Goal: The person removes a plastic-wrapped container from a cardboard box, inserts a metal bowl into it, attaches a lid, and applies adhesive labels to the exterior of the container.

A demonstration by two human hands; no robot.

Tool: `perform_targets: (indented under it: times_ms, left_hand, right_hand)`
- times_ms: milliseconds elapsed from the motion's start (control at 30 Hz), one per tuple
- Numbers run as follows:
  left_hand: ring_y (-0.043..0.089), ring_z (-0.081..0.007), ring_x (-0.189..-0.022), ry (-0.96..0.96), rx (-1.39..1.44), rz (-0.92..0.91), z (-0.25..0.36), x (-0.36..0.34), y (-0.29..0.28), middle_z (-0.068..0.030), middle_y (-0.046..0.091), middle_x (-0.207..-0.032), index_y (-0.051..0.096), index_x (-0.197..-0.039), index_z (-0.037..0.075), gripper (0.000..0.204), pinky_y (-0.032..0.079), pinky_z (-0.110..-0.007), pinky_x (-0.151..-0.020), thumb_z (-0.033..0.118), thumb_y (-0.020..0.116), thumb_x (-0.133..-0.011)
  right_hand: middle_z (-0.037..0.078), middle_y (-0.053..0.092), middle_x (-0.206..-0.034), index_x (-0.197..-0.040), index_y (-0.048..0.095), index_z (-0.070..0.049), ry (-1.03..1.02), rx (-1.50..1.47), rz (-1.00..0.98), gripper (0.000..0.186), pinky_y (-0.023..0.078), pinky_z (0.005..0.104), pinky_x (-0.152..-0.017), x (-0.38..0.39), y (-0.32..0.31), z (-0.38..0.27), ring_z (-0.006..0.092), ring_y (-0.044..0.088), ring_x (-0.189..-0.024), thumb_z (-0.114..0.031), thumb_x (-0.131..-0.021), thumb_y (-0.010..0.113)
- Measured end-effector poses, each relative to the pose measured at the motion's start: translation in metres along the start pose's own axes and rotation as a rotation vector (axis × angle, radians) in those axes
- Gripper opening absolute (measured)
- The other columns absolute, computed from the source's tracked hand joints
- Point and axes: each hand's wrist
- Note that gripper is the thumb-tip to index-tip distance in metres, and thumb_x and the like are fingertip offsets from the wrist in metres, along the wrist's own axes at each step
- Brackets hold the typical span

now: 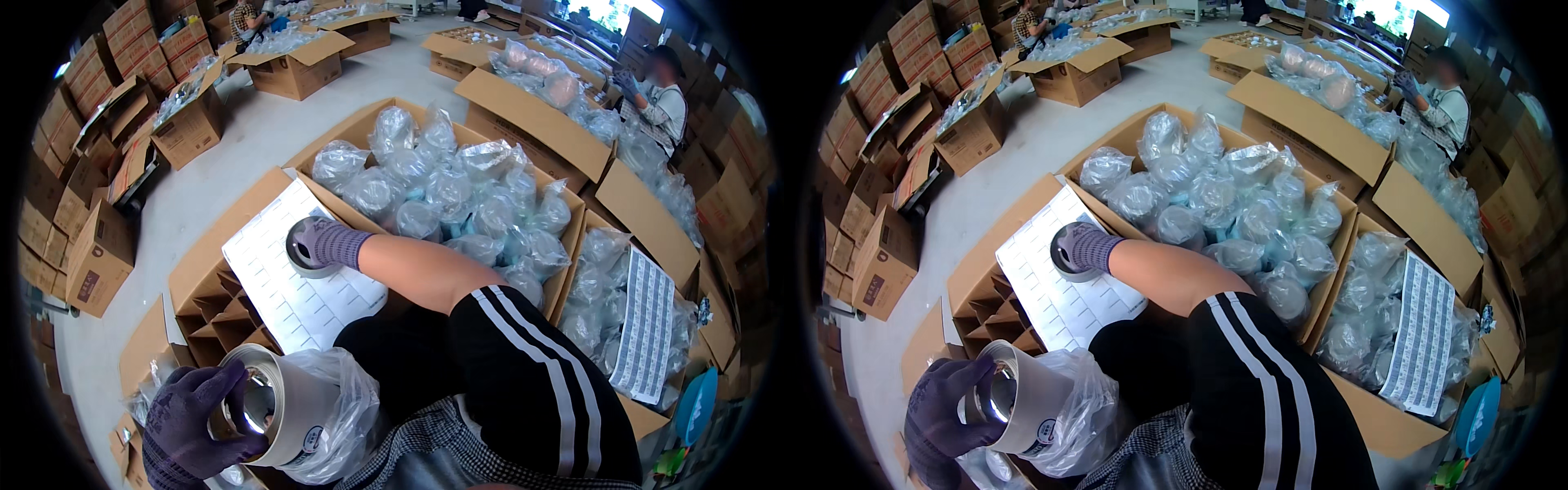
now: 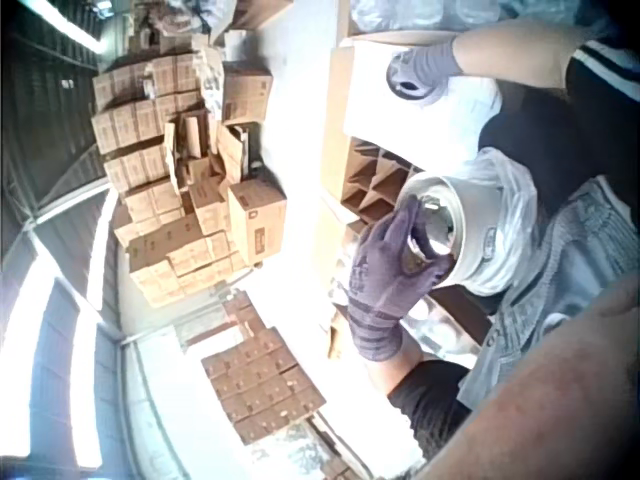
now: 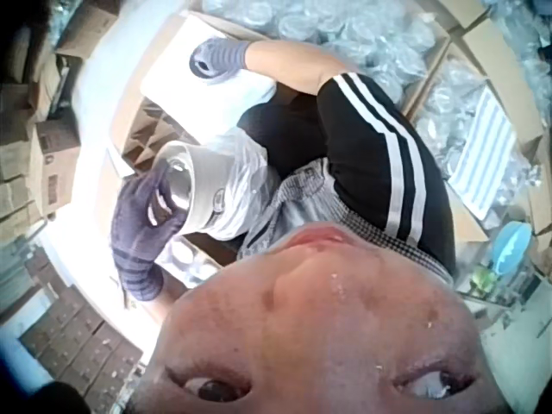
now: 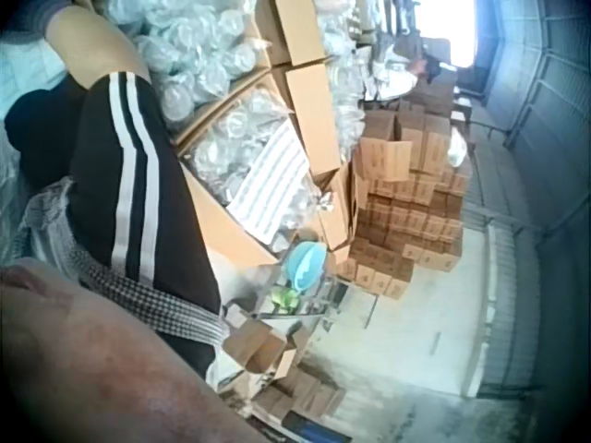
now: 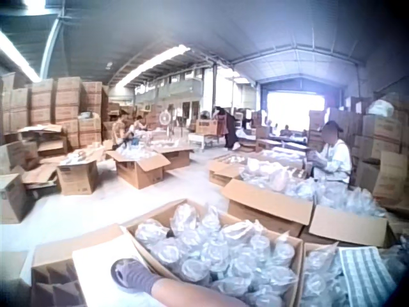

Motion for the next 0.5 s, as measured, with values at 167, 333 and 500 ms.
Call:
perform_targets:
  times_ms: [167, 333, 500]
  left_hand:
    - [0.053, -0.0366, -0.129, -0.214, 0.504, 0.020, -0.022, -0.005, -0.019, -0.0216, 0.062, -0.135, 0.056, -0.141, -0.001, 0.099, 0.040, -0.046, -0.110, 0.058, 0.087, -0.068]
    - [0.063, -0.0205, -0.110, -0.280, 0.793, 0.756, -0.096, -0.026, 0.062, -0.0118, 0.065, -0.122, 0.054, -0.136, -0.006, 0.062, 0.049, -0.032, -0.096, 0.044, 0.060, -0.099]
    - [0.049, -0.0309, -0.138, -0.050, 1.203, 1.046, -0.107, 0.022, 0.062, -0.0208, 0.050, -0.149, 0.042, -0.150, 0.000, 0.077, 0.037, -0.047, -0.117, 0.056, 0.055, -0.100]
  right_hand:
    - [0.025, 0.061, -0.129, -0.141, 0.048, -0.005, -0.235, -0.657, 0.459, 0.071, 0.050, 0.0438, -0.104, 0.048, -0.071, -0.071, 0.0381, 0.061, -0.121, -0.036, -0.081, 0.073]
    - [0.023, 0.059, -0.132, -0.140, 0.046, -0.001, -0.407, -1.308, 0.377, 0.055, 0.040, 0.0381, -0.113, 0.074, -0.084, -0.193, 0.0316, 0.055, -0.130, -0.034, -0.099, 0.063]
    - [0.006, 0.070, -0.092, -0.115, 0.068, -0.001, -0.565, -1.496, 0.279, 0.045, 0.055, 0.0275, -0.078, 0.123, -0.096, -0.131, 0.0128, 0.066, -0.083, -0.044, -0.103, 0.059]
Point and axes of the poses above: each hand's wrist, its own x-axis away from the middle knuckle, its own y-axis out of the palm, z = x × y
